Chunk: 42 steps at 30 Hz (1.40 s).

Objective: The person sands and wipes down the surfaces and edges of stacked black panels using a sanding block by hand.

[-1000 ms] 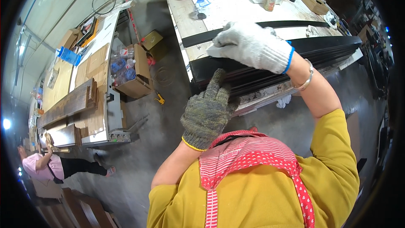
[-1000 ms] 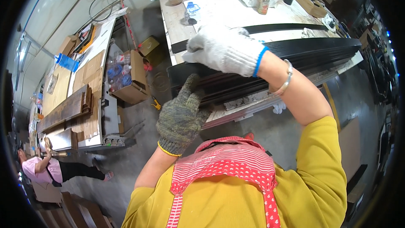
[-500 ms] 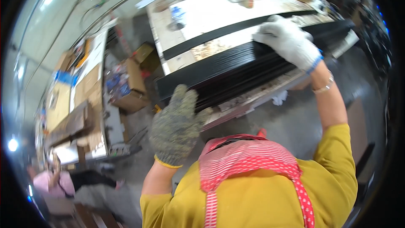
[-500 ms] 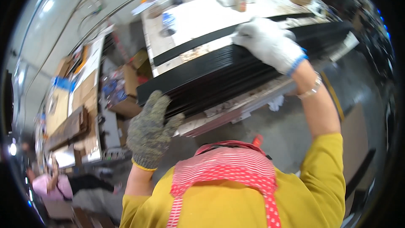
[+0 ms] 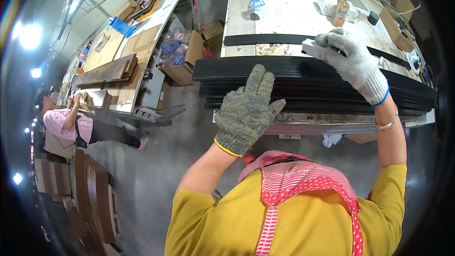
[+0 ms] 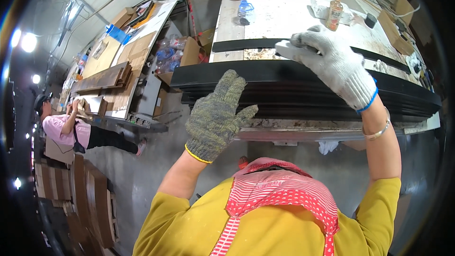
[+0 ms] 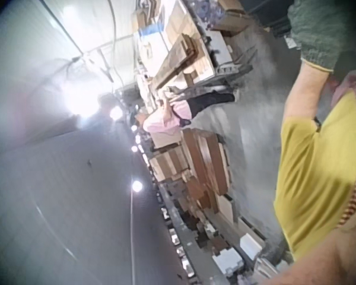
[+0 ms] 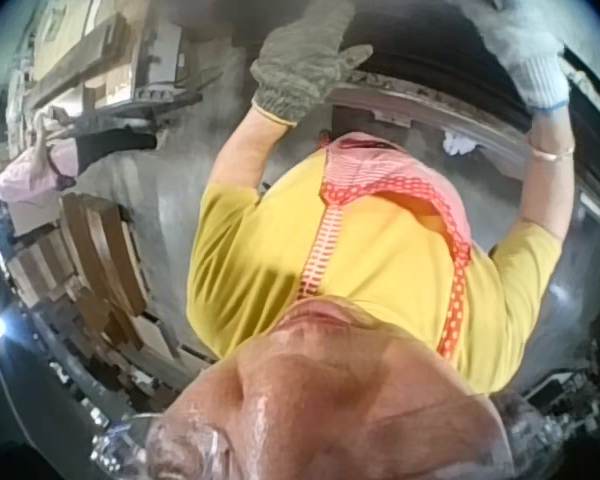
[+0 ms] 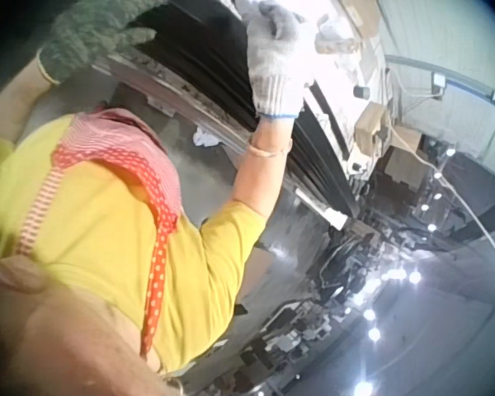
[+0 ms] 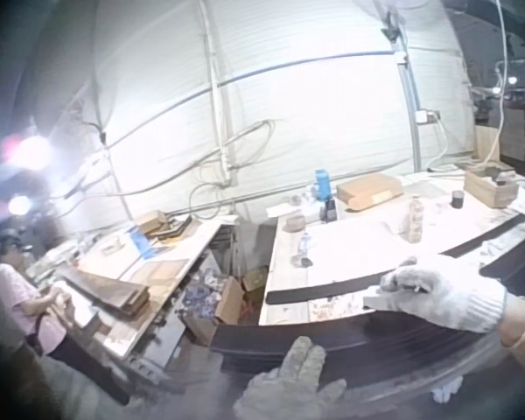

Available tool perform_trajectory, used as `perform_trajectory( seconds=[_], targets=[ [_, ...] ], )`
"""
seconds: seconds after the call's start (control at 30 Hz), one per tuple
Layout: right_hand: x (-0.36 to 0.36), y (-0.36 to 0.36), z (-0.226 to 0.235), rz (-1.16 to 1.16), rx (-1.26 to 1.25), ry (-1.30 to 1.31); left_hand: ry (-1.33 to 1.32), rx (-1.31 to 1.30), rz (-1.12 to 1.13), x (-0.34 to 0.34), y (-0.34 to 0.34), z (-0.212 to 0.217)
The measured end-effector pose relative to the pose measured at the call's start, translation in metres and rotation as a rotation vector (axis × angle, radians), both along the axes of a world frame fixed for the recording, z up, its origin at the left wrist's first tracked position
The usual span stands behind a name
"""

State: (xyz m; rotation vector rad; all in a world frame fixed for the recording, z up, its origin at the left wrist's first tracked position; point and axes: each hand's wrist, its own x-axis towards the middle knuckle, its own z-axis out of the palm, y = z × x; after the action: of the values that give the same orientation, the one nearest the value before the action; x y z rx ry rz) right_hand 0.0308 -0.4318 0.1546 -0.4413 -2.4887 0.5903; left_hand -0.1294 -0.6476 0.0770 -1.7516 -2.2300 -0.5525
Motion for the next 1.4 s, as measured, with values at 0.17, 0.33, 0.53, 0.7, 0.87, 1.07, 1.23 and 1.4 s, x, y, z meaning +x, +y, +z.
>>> perform_trajectory(
  seconds=[0.17, 0.33, 0.53, 0.7, 0.87, 1.07, 1.23, 1.4],
  targets=[
    [-0.063, -0.027, 0.01, 0.123, -0.058, -0.07, 0.005, -0.023, 0.05, -0.01, -0.014, 0.004],
    [-0.153, -0.03, -0.004, 0.475, -0.025, 0.043, -0.082, -0.082, 0.076, -0.031, -0.021, 0.008],
    [-0.218, -0.051, -0.005, 0.759, 0.148, -0.113, -0.033, -0.05, 0.026, -0.04, -0.023, 0.007],
    [-0.246, -0.047, -0.014, 0.882, 0.111, -0.084, -0.034, -0.009, -0.007, -0.044, -0.021, 0.012],
    [-0.269, -0.03, -0.015, 0.763, 0.122, -0.118, -0.077, 0.029, 0.008, -0.043, -0.022, 0.011],
    [-0.251, -0.047, -0.01, 0.876, 0.071, -0.178, -0.072, 0.048, 0.009, -0.044, -0.022, 0.01],
    [-0.261, -0.029, -0.015, 0.802, 0.099, -0.089, -0.066, 0.046, 0.01, -0.045, -0.02, 0.012],
    [-0.256, -0.045, -0.022, 0.835, -0.145, -0.16, -0.068, 0.059, 0.004, -0.045, -0.02, 0.011]
  ],
)
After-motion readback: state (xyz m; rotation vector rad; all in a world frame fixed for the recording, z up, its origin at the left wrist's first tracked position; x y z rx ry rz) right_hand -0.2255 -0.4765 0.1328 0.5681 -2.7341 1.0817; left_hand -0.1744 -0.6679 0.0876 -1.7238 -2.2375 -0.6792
